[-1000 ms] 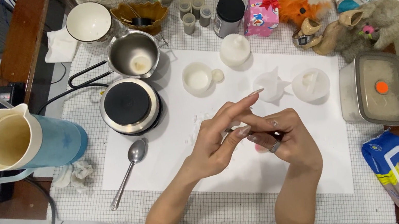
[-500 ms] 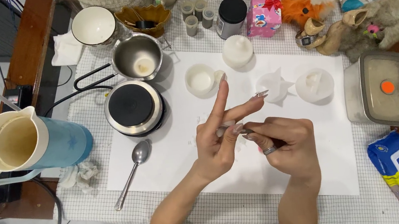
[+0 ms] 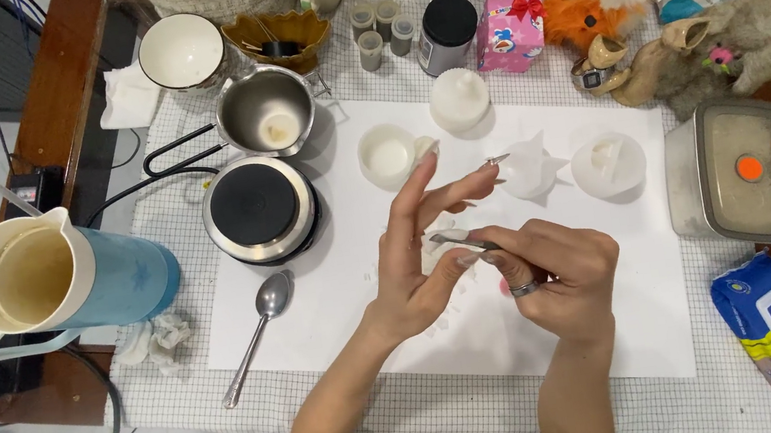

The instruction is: Refining the edges of a molded wax object using a small metal tool

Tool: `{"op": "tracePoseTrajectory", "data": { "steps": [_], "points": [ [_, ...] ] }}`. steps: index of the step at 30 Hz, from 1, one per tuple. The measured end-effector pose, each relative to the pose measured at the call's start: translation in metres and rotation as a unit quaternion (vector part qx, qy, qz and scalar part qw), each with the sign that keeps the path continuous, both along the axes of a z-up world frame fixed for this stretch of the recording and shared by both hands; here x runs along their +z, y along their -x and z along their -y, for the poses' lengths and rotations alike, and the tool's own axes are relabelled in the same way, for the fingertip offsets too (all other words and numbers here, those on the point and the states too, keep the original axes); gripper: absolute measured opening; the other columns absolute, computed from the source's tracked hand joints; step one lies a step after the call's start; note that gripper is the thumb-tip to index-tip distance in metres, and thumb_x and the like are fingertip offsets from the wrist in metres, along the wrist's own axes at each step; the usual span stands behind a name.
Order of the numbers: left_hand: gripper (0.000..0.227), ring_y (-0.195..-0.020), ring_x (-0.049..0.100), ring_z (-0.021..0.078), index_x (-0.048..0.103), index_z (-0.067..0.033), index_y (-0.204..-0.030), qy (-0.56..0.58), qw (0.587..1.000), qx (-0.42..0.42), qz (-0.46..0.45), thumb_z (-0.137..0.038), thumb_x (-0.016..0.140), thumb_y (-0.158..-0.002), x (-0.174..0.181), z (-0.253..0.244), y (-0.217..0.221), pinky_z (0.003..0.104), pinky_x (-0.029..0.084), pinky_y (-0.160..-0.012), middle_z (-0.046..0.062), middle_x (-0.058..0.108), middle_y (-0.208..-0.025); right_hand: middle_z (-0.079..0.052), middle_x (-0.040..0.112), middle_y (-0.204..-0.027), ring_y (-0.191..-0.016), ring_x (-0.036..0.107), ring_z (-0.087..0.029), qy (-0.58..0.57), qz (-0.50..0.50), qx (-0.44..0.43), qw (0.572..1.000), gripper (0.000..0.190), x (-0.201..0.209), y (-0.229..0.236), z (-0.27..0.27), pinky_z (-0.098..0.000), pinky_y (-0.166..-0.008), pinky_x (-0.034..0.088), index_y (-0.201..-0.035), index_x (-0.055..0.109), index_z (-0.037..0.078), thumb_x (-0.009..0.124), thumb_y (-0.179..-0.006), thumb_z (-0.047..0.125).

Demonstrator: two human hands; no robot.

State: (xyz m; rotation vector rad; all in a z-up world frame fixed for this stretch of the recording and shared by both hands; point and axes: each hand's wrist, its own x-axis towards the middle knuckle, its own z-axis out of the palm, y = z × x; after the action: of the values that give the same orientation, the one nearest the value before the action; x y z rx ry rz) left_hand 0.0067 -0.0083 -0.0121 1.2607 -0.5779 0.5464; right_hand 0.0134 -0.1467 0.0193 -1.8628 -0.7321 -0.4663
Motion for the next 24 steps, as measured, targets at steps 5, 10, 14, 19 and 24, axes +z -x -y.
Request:
{"op": "tracePoseTrajectory", "data": {
  "steps": [5,10,14,19,24],
  "points": [
    [0.028,-0.096,0.065,0.0242,0.064,-0.0016,-0.109,-0.033,0.995,0.078,-0.048,-0.022,0.054,-0.092,0.009,-0.006,0.005,0.033,0.047,-0.085,0.009,0.070,-0.101,-0.003,0.048,-0.041,-0.030,0.034,-0.011,0.002,0.022,-0.027,0.999,0.008,-0.006,-0.006,0.006,-0.0199,-0.030,0.028,-0.080,0.073,0.005,0.066,-0.081,0.009],
    [0.027,-0.085,0.064,0.0181,0.067,-0.0057,-0.106,-0.028,0.992,0.110,-0.055,-0.025,0.055,-0.092,0.005,-0.005,0.008,0.028,0.044,-0.081,0.004,0.071,-0.095,-0.001,0.046,-0.039,-0.031,0.032,-0.009,-0.021,-0.024,0.019,0.999,0.010,-0.001,-0.001,0.001,-0.0192,-0.029,0.029,-0.077,0.073,0.006,0.064,-0.081,0.010],
    [0.032,-0.078,0.062,0.0162,0.066,-0.0027,-0.103,0.005,0.989,0.145,-0.014,-0.031,0.056,-0.092,0.000,-0.009,0.004,0.027,0.042,-0.079,0.007,0.072,-0.089,-0.003,0.049,-0.039,-0.032,0.042,-0.007,-0.059,-0.113,0.090,0.988,0.017,0.009,0.002,-0.002,-0.0166,-0.031,0.032,-0.078,0.071,0.002,0.057,-0.085,0.009],
    [0.030,-0.076,0.065,0.0190,0.066,-0.0039,-0.102,0.012,0.990,0.142,0.009,-0.030,0.063,-0.087,-0.001,-0.017,0.003,0.029,0.041,-0.077,0.009,0.072,-0.089,-0.007,0.051,-0.041,-0.031,0.041,-0.010,-0.039,-0.085,0.075,0.993,0.011,0.010,0.003,-0.004,-0.0186,-0.030,0.030,-0.079,0.071,0.001,0.063,-0.081,0.008],
    [0.037,-0.086,0.065,0.0202,0.055,0.0007,-0.115,-0.008,0.998,0.068,0.006,-0.024,0.062,-0.088,-0.001,-0.015,0.009,0.029,0.044,-0.084,0.010,0.071,-0.097,-0.007,0.054,-0.044,-0.031,0.044,-0.011,-0.039,-0.060,0.049,0.996,0.008,-0.001,0.004,-0.001,-0.0176,-0.029,0.028,-0.081,0.071,0.000,0.066,-0.078,0.004]
  ]
}}
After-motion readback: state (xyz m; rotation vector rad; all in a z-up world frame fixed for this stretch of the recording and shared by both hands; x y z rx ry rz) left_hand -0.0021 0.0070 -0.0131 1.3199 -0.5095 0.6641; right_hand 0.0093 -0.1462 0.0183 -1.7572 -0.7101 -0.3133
